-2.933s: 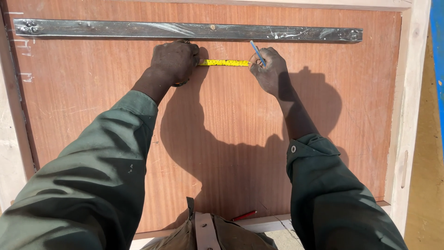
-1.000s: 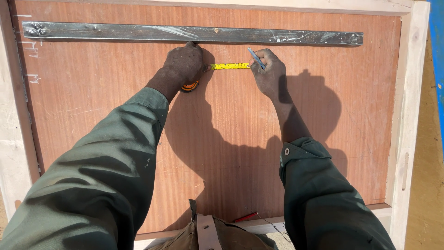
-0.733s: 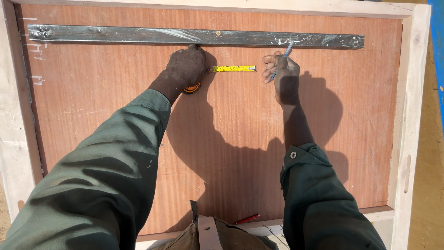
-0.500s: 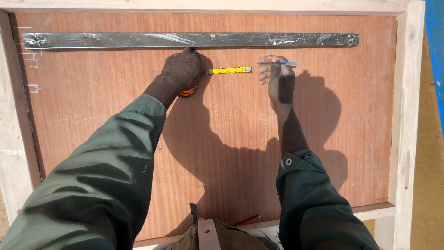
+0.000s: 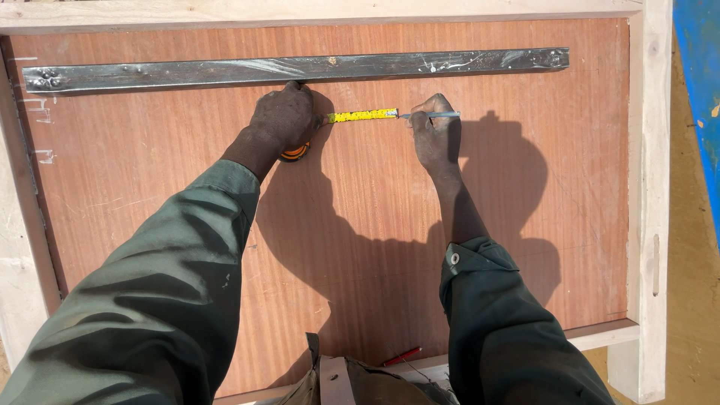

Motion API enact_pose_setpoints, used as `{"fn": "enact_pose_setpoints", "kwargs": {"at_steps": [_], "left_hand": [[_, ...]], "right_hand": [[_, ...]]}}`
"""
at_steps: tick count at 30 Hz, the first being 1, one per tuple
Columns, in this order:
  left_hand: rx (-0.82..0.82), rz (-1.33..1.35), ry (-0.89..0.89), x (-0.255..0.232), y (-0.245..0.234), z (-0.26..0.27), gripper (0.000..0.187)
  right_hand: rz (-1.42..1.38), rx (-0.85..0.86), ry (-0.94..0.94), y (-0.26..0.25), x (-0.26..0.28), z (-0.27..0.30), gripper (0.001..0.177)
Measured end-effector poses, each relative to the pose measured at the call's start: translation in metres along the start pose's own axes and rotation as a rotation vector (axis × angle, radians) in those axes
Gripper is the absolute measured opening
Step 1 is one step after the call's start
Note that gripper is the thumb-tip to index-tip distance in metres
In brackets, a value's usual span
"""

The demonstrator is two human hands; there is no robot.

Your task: Measuring and marking a wooden board using a tape measure, straight edge, and pencil.

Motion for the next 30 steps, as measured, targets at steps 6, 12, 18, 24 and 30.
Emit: {"fn": "enact_pose_setpoints", "kwargs": {"at_steps": [6, 12, 18, 24, 30], "left_hand": [[0.015, 0.007, -0.011, 0.001, 0.004, -0.002, 0.042], [0.007, 0.022, -0.006, 0.002, 0.004, -0.003, 0.041], [-0.003, -0.003, 0.001, 0.003, 0.005, -0.003, 0.041], [0.002, -0.016, -0.003, 0.002, 0.004, -0.003, 0.042], [0.013, -0.004, -0.002, 0.003, 0.005, -0.004, 0.042]], "right_hand": [[0.016, -0.003, 0.015, 0.0, -0.002, 0.0, 0.003], [0.026, -0.004, 0.002, 0.0, -0.005, -0.002, 0.003], [0.018, 0.009, 0.001, 0.001, -0.003, -0.003, 0.003], [0.055, 0.025, -0.015, 0.0, -0.007, -0.006, 0.001], [-0.013, 0.022, 0.04, 0.0, 0.008, -0.001, 0.003]]}}
Point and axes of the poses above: each hand's wrist, its own z-axis away from the middle knuckle, its own y-axis out of the palm, x = y × z, the point moved 8 cm from there along -z, towards the middle knuckle
